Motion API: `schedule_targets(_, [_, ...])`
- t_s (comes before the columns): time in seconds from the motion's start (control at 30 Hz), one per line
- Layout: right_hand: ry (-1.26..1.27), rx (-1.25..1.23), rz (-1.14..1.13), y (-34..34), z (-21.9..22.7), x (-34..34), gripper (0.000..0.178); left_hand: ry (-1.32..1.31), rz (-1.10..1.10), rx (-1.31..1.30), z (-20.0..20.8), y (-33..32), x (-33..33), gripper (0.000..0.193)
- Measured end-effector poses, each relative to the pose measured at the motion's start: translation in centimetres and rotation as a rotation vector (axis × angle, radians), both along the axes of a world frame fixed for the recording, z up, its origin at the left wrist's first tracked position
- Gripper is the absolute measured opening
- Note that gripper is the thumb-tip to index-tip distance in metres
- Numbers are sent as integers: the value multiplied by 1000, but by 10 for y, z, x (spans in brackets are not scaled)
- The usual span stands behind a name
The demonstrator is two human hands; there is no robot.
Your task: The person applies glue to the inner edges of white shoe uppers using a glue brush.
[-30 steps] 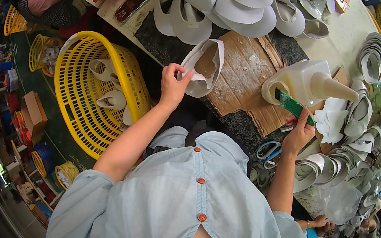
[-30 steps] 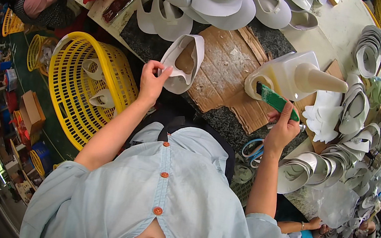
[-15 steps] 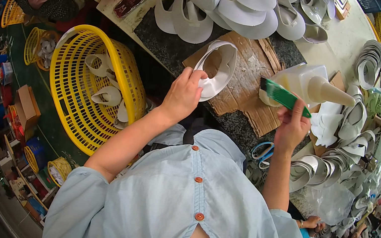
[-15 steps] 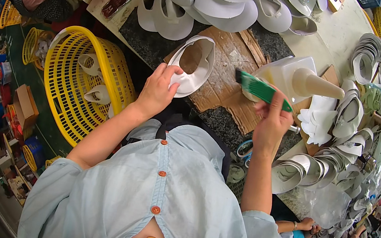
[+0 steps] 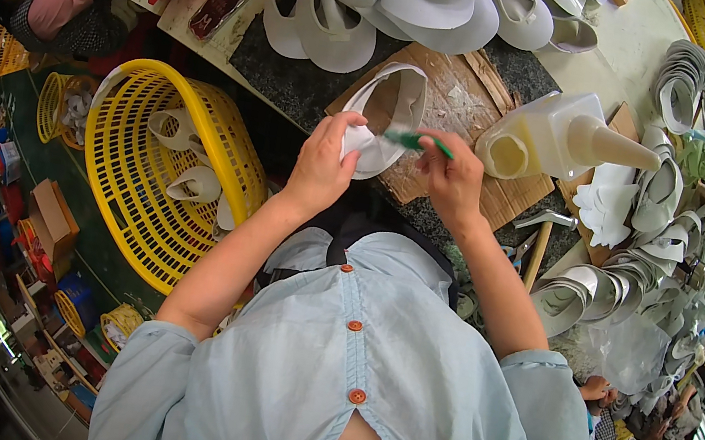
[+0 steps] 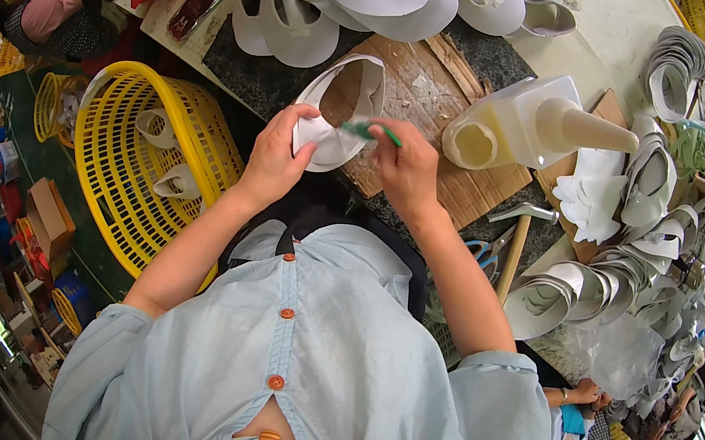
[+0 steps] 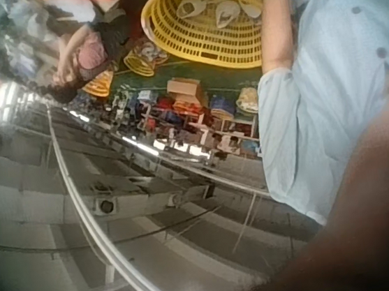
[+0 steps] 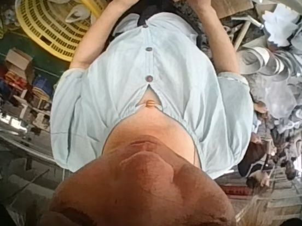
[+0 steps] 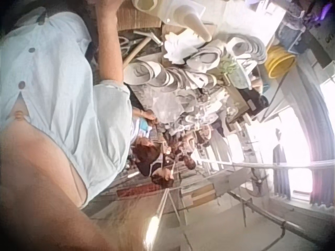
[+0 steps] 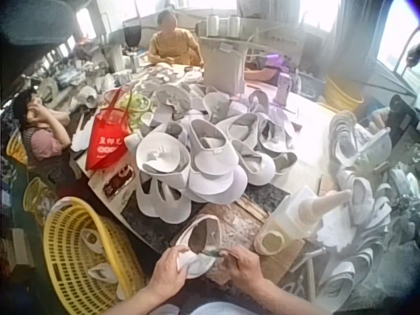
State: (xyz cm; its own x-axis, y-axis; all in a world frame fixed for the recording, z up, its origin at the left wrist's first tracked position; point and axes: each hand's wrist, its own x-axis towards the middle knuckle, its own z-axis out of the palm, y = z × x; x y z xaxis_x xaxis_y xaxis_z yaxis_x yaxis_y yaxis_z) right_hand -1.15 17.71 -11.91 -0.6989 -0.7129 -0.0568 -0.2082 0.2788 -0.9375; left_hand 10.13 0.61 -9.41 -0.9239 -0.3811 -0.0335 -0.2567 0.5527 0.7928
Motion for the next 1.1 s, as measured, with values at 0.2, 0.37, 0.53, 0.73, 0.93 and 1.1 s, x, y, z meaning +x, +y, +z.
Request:
schedule_targets(0.2, [-247, -86, -231, 12, 20, 25, 15, 46, -26, -94, 28, -12, -5, 37])
schedule_targets(0.37, [-356, -268, -552, 61, 47, 14, 26, 47, -114, -106, 65, -41, -3, 41])
schedule_targets(0.53, [-415, -516, -698, 72, 88, -1, 34, 30, 154, 758, 87, -51, -10, 50])
schedule_targets(0.73, [-179, -367, -546, 19, 101, 5, 24, -59, 99, 1167, 55, -37, -18, 43])
schedule_targets(0.93, [327, -168, -522, -9, 92, 3, 19, -62, -5, 1190, 58, -19, -23, 39])
schedule_targets(1.1, [301, -297, -298, 4, 108, 21, 18, -50, -44, 1189, 58, -20, -26, 34])
